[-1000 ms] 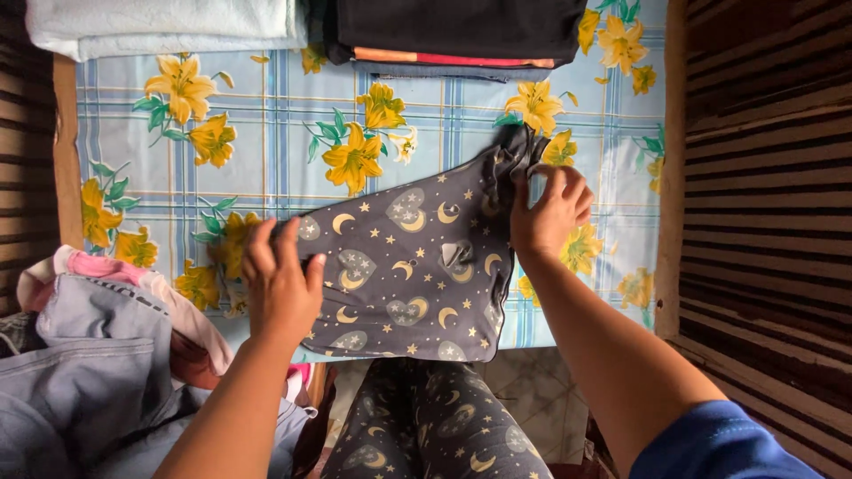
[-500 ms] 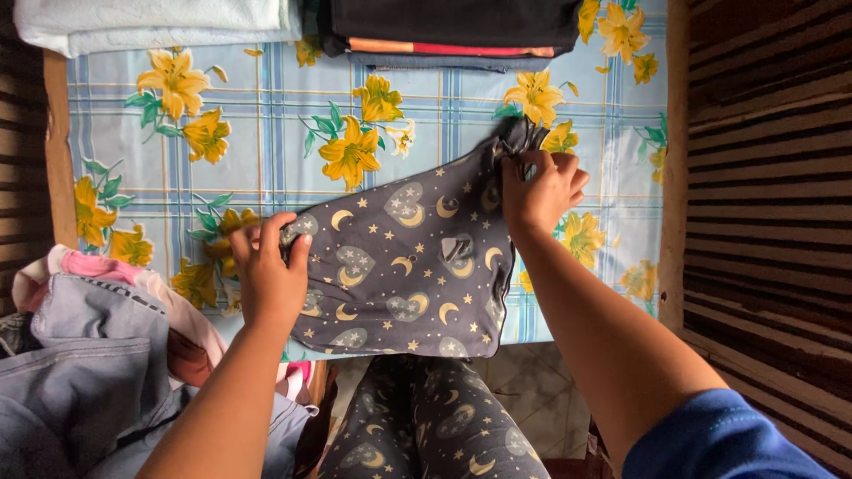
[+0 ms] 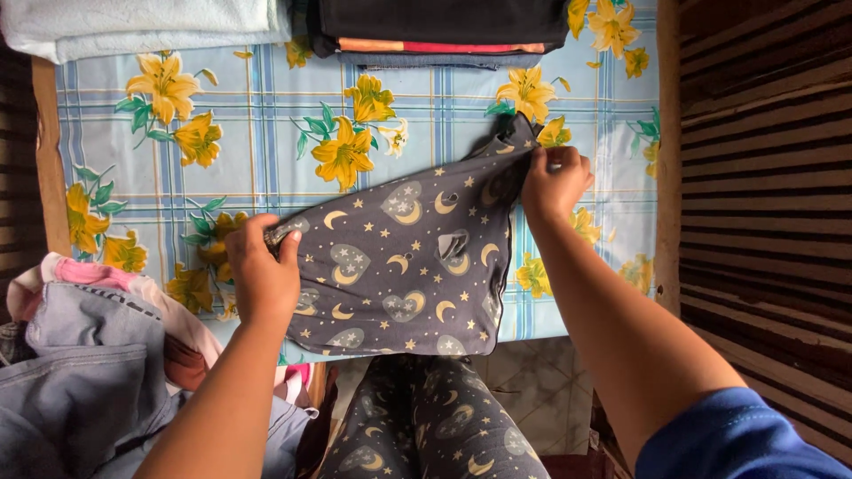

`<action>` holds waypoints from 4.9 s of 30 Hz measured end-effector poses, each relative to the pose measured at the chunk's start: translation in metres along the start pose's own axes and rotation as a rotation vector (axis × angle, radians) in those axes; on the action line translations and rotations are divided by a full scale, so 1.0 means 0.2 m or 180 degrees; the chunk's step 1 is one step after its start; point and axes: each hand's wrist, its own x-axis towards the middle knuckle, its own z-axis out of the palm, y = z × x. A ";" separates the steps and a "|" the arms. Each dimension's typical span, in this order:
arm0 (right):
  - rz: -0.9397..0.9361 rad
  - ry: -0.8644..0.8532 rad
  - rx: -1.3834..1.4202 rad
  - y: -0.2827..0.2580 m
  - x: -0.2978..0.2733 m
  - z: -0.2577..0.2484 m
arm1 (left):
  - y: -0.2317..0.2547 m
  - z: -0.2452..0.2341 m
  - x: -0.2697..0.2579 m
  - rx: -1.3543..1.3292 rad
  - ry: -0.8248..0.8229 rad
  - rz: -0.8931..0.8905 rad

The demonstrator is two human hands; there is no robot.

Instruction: Folding various items of clothing including shorts, a t-shirt, and jeans on a table.

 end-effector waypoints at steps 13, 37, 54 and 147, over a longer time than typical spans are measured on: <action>-0.1680 -0.0219 -0.0367 -0.27 -0.59 -0.20 | 0.06 -0.01 -0.21 0.1543 -0.0235 -0.0461; 0.0413 -0.3264 0.1429 -0.72 -0.95 -0.39 | 0.28 -0.08 -0.34 -0.0842 -0.0275 0.0320; 0.1086 -0.1722 0.1635 0.19 -0.69 -0.38 | 0.14 0.24 -0.42 -0.1277 -0.1425 0.0582; 0.1263 -0.0098 0.1009 0.07 -0.43 -0.23 | 0.18 0.31 0.03 -0.0562 0.0362 -0.0146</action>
